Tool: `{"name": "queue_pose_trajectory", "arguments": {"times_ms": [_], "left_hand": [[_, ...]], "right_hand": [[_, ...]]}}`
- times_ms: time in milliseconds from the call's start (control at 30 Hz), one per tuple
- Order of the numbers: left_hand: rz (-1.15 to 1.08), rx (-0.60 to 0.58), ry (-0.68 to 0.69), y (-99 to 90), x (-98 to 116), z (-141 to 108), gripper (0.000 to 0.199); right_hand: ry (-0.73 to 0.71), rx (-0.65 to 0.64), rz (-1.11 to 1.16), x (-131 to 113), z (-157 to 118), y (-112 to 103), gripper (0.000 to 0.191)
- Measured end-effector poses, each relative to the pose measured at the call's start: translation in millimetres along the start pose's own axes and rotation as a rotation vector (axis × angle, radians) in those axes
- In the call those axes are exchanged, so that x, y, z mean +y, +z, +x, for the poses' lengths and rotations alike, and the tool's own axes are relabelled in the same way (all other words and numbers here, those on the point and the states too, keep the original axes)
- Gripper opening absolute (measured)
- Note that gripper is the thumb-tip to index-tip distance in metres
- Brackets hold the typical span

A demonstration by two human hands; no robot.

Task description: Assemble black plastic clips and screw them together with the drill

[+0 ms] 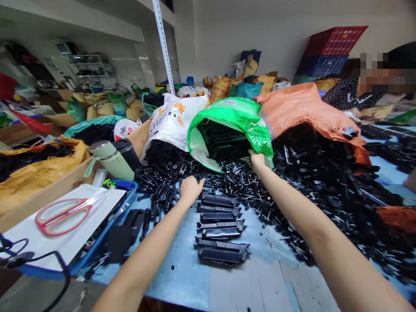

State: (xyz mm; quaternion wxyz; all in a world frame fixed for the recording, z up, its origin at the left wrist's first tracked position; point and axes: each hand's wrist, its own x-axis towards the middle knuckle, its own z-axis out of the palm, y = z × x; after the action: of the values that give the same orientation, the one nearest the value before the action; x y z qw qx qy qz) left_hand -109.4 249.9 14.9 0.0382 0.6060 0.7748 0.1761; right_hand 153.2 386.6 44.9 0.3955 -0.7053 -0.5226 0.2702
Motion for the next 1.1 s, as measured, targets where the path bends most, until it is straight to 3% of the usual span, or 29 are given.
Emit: {"name": "queue_pose_trajectory", "arguments": {"times_ms": [100,200,300,367,400,467,500,567,633,700,800,900,1000,1100], "left_hand": [[-0.036,0.013,-0.057,6.4,12.5,13.4,0.023],[-0.072,0.098,-0.069,-6.3,13.2,-2.5,0.026],[-0.293,0.279,0.017,-30.1,5.8,-47.4,0.032],[-0.534,0.328,0.163,-43.4,5.2,-96.2,0.031],[-0.612,0.264,0.267,-47.1,7.2,-124.9,0.029],[-0.633,-0.042,0.528,-46.8,14.7,-183.2,0.026],[-0.581,-0.201,0.663,-42.7,18.7,-209.1,0.028],[-0.425,-0.348,0.805,-29.6,24.0,-247.1,0.031],[-0.293,-0.372,0.851,-15.7,23.7,-263.8,0.033],[-0.262,-0.351,0.840,-7.2,19.6,-264.8,0.035],[-0.386,-0.357,0.772,-9.6,16.9,-259.9,0.039],[-0.606,-0.374,0.629,-21.2,26.7,-266.2,0.039],[-0.794,-0.326,0.444,-29.5,43.7,-279.9,0.039],[-0.858,-0.258,0.325,-33.4,56.6,-288.2,0.038]], "right_hand": [[-0.018,-0.096,0.131,5.5,-42.1,-19.9,0.045],[-0.035,-0.328,0.430,21.2,-104.8,-49.0,0.037],[-0.022,-0.655,0.720,43.0,-174.9,-79.0,0.035],[-0.044,-0.748,0.723,59.6,-217.0,-94.7,0.038],[-0.074,-0.753,0.696,68.6,-235.5,-100.7,0.041],[-0.181,-0.673,0.582,88.0,-267.1,-109.2,0.046],[-0.255,-0.592,0.476,98.0,-280.8,-112.3,0.049],[-0.440,-0.402,0.163,117.0,-305.7,-117.6,0.049],[-0.638,-0.313,-0.188,132.3,-327.9,-123.0,0.044],[-0.791,-0.372,-0.438,141.3,-345.8,-128.3,0.045],[-0.864,-0.489,-0.525,141.5,-358.7,-131.7,0.047],[-0.703,-0.480,-0.291,128.7,-358.8,-126.0,0.042],[-0.344,-0.508,0.128,112.0,-360.9,-113.6,0.047],[-0.050,-0.646,0.458,102.7,-367.7,-103.8,0.057]]}}
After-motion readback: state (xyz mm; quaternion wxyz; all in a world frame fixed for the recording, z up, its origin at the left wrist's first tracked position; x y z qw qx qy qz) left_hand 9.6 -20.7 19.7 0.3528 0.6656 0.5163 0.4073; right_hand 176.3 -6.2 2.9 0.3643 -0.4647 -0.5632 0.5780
